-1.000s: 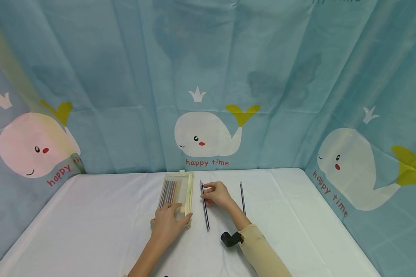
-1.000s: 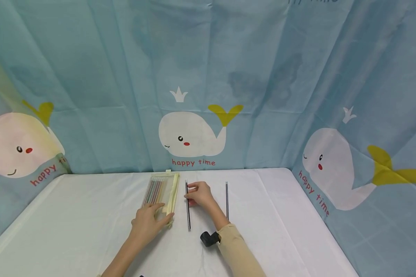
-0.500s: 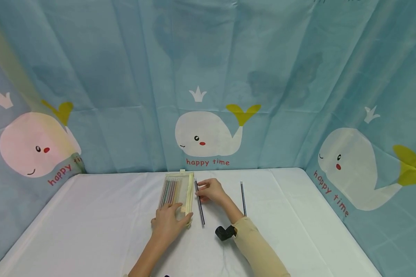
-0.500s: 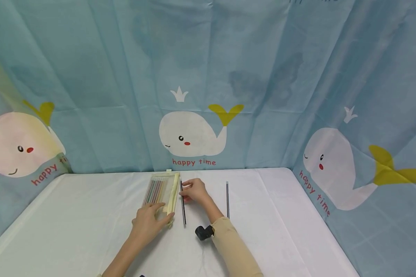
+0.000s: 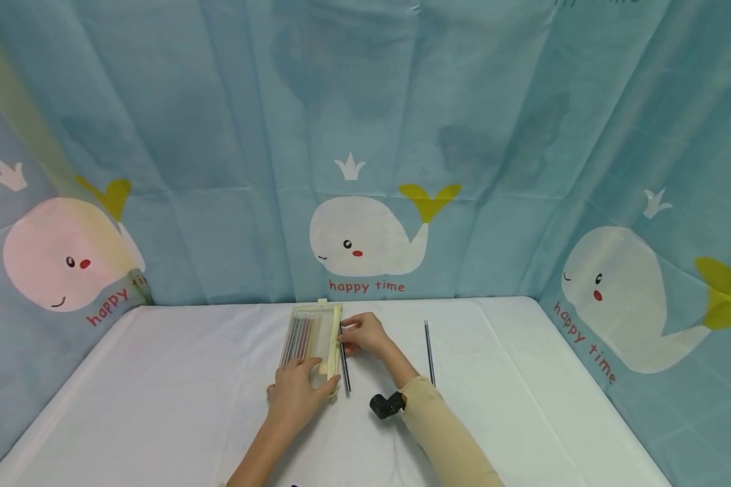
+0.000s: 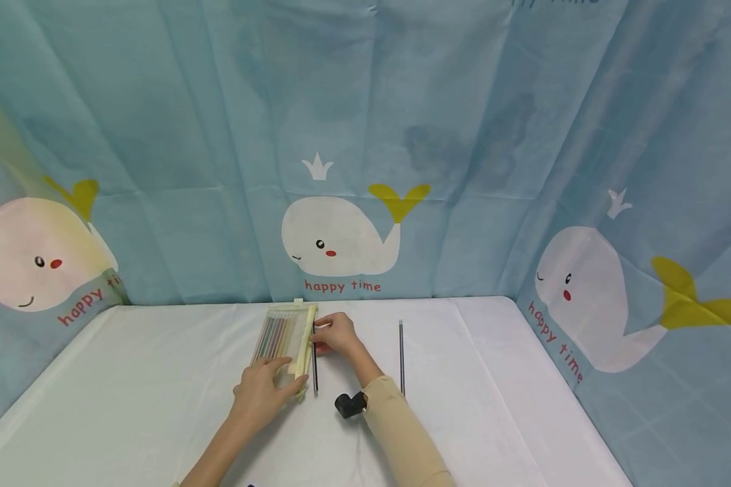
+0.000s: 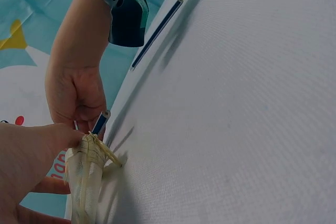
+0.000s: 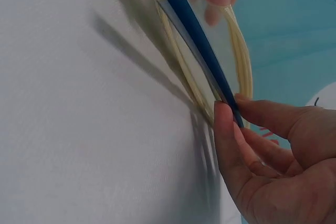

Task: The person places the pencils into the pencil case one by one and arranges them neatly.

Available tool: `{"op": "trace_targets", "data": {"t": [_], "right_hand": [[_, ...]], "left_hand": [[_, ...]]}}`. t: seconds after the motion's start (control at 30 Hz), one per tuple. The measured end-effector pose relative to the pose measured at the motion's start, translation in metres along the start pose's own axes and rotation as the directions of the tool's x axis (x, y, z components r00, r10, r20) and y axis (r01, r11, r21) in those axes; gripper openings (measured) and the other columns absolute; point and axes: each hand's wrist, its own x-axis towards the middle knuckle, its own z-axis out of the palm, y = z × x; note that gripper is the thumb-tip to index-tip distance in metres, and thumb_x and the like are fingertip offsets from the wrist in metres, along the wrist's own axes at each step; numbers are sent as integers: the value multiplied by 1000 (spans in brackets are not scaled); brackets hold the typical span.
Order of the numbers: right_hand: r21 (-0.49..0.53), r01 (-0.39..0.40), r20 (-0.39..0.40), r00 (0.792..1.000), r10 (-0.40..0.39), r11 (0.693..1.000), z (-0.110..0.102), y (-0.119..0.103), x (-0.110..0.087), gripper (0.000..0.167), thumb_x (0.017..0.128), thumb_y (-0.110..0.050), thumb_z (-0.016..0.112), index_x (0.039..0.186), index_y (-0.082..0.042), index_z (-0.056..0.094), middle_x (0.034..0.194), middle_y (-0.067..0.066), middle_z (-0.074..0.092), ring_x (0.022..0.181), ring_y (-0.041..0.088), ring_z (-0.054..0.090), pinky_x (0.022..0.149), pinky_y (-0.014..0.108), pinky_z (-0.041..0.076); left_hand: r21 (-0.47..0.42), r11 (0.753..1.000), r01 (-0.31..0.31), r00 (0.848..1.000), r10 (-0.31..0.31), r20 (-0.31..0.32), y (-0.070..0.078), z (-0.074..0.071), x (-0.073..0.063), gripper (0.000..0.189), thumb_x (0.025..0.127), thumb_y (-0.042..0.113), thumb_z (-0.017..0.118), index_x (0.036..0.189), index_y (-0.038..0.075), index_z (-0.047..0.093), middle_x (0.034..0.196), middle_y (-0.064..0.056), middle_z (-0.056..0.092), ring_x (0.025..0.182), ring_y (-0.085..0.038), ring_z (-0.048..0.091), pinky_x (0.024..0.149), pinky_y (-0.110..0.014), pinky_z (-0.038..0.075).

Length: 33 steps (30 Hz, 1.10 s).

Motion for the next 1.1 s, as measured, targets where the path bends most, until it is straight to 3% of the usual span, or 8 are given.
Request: {"op": "trace_targets", "data": {"t": [0.33,0.6,1.1], "right_hand": [[91,-3,-6,1000,4,996,6,2,8,38,92,5,74,127,16,65,102,24,76,64,12,69,62,27,62],[167,5,-4,1000,-4,986,14,5,11,37,94,6,72,128,18,63,100,25,76,58,11,69,62,29,63],[100,26,-32,999,-23,995,29,1,10,36,93,10,69,128,16,64,99,23,76,68,15,69,67,34,64]], "left_hand": [[-11,1000,8,1000,-8,12,0,0,0,55,88,47,83,126,8,76,124,-23,68,113,-48,63,77,-72,51],[-22,1000,11,1000,-11,-8,-1,2,0,53,87,46,84,125,9,76,123,-21,68,112,-48,64,77,-73,50],[-26,1000,13,1000,-13,-17,-2,2,0,52,88,46,84,125,10,77,125,-21,69,114,-48,64,78,-74,50]]}}
